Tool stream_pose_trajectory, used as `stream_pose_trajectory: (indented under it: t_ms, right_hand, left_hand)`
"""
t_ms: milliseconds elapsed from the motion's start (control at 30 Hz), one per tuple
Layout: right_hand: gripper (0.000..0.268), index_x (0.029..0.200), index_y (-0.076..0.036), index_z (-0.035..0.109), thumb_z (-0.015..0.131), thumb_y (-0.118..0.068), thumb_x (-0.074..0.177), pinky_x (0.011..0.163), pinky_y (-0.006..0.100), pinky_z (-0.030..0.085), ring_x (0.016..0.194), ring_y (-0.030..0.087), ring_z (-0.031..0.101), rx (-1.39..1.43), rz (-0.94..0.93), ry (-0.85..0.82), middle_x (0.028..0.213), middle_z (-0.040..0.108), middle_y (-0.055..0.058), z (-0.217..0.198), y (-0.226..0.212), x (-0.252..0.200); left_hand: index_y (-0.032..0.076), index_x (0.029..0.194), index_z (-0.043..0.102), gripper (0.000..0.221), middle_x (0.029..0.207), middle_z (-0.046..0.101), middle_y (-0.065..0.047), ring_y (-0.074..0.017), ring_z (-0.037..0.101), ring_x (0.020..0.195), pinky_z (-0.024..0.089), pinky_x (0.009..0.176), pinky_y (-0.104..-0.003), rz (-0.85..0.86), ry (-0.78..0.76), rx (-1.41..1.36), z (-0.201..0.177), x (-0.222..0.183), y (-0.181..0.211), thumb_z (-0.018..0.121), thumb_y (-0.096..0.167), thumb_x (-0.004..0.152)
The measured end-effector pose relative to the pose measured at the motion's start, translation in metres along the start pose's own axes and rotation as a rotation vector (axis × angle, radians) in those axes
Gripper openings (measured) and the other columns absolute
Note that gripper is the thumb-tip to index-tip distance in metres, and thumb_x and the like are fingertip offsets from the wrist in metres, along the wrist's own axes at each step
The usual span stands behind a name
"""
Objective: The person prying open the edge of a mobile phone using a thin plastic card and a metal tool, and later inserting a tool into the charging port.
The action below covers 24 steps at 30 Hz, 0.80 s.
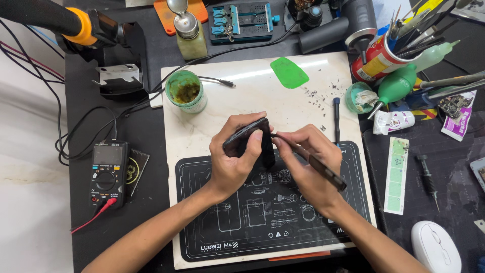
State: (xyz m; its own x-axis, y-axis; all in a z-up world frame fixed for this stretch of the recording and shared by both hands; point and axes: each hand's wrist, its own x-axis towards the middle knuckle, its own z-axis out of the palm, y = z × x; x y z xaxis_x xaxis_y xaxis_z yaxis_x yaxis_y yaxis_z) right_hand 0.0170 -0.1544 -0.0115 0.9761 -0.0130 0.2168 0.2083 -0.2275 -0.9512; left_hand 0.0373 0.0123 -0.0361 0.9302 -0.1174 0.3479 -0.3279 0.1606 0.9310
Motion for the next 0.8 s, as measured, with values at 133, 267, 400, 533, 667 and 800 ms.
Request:
stream_pose_trajectory:
  t_ms: [133, 267, 400, 533, 667, 800]
  right_hand:
    - [0.013, 0.103, 0.002, 0.070, 0.075, 0.004, 0.092, 0.071, 0.024, 0.057, 0.085, 0.012, 0.071, -0.200, -0.206, 0.030, 0.096, 0.071, 0.009, 0.001, -0.001, -0.004]
    - [0.013, 0.102, 0.002, 0.069, 0.075, 0.003, 0.091, 0.068, 0.023, 0.055, 0.083, 0.012, 0.070, -0.232, -0.210, 0.016, 0.095, 0.071, 0.010, 0.002, 0.001, -0.007]
    - [0.009, 0.098, 0.001, 0.069, 0.075, 0.001, 0.091, 0.068, 0.023, 0.055, 0.082, 0.011, 0.071, -0.295, -0.204, -0.012, 0.092, 0.073, 0.009, 0.004, 0.008, -0.008]
    - [0.007, 0.093, 0.000, 0.070, 0.075, -0.002, 0.090, 0.057, 0.021, 0.053, 0.070, 0.008, 0.069, -0.264, -0.033, -0.055, 0.085, 0.073, 0.007, 0.001, 0.020, -0.015]
    - [0.006, 0.092, 0.000, 0.070, 0.075, -0.003, 0.089, 0.056, 0.020, 0.054, 0.070, 0.007, 0.071, -0.209, 0.031, -0.092, 0.085, 0.075, 0.006, -0.003, 0.029, -0.019]
    - [0.007, 0.092, -0.001, 0.075, 0.078, -0.002, 0.087, 0.048, 0.026, 0.045, 0.056, 0.012, 0.063, -0.352, 0.109, -0.113, 0.075, 0.074, 0.008, -0.006, 0.032, -0.025]
  left_hand:
    - [-0.001, 0.129, 0.060, 0.026, 0.106, 0.073, -0.011, -0.0133, 0.071, 0.095, 0.061, 0.086, -0.026, 0.032, 0.003, 0.046, 0.001, -0.004, 0.001, 0.058, 0.007, 0.104]
    - [-0.001, 0.129, 0.061, 0.025, 0.104, 0.074, -0.011, -0.0136, 0.072, 0.096, 0.061, 0.087, -0.027, 0.005, 0.023, 0.014, 0.000, -0.004, 0.000, 0.058, 0.007, 0.104]
    - [0.000, 0.128, 0.060, 0.024, 0.104, 0.075, -0.012, -0.0140, 0.073, 0.096, 0.061, 0.088, -0.028, -0.037, 0.079, -0.007, -0.003, 0.001, -0.002, 0.058, 0.008, 0.106]
    - [-0.001, 0.127, 0.060, 0.024, 0.103, 0.075, -0.013, -0.0155, 0.073, 0.097, 0.061, 0.089, -0.029, -0.055, 0.091, -0.022, -0.006, 0.004, -0.007, 0.057, 0.010, 0.106]
    - [-0.002, 0.126, 0.061, 0.025, 0.100, 0.075, -0.013, -0.0158, 0.074, 0.093, 0.062, 0.086, -0.029, -0.059, 0.103, -0.004, -0.009, 0.010, -0.010, 0.057, 0.013, 0.106]
    - [-0.002, 0.125, 0.060, 0.026, 0.100, 0.074, -0.015, -0.0169, 0.074, 0.090, 0.062, 0.084, -0.030, -0.118, 0.141, -0.094, -0.011, 0.013, -0.014, 0.058, 0.015, 0.106]
